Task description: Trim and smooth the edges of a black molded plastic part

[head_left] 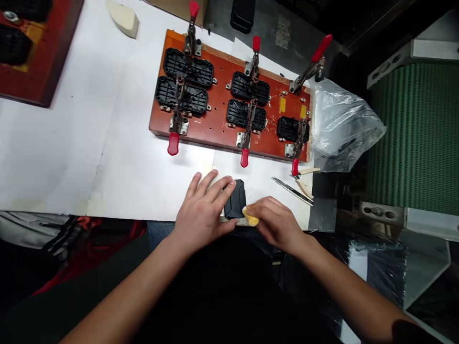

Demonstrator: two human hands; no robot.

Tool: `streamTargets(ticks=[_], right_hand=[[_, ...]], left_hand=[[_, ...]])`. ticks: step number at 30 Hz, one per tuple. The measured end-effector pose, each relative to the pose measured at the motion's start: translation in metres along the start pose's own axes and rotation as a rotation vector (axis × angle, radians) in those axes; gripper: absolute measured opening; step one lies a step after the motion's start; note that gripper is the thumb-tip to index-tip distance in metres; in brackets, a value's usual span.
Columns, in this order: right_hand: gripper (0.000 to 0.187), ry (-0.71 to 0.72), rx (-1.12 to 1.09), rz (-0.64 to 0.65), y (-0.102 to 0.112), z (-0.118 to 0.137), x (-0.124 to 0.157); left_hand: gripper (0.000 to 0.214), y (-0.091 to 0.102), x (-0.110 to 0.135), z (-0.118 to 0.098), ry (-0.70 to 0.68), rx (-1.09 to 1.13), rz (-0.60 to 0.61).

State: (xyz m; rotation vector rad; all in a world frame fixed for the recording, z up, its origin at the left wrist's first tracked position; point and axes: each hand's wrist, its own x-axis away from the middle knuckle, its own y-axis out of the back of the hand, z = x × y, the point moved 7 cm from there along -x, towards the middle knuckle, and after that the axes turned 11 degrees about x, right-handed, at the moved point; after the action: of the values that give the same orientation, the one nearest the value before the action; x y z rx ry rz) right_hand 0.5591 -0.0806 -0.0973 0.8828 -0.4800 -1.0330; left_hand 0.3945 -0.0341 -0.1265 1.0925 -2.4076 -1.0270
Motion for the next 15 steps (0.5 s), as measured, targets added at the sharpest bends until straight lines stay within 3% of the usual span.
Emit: streamTargets(ticks=[3, 8, 13, 15], right_hand=[[0.033, -0.015, 0.025, 0.017, 0.0, -0.007, -0.009], [0.017, -0.112, 0.143, -0.189, 0.013, -0.02, -0.022], [0.02, -0.103, 0.033, 0.004, 0.001, -0.009, -0.012], [0.017, -0.084, 0.074, -0.02, 0.003, -0.008, -0.021]], left_hand=[[0.077, 0.001, 0.001, 0.0, 0.01, 0.009, -0.002], [0.077, 0.002, 0.0, -0.001, 0.018, 0.007, -0.004], [0.078, 0.0, 0.0, 0.0, 0.018, -0.003, 0.022], [0.078, 0.0, 0.0, 0.001, 0.011, -0.025, 0.023]])
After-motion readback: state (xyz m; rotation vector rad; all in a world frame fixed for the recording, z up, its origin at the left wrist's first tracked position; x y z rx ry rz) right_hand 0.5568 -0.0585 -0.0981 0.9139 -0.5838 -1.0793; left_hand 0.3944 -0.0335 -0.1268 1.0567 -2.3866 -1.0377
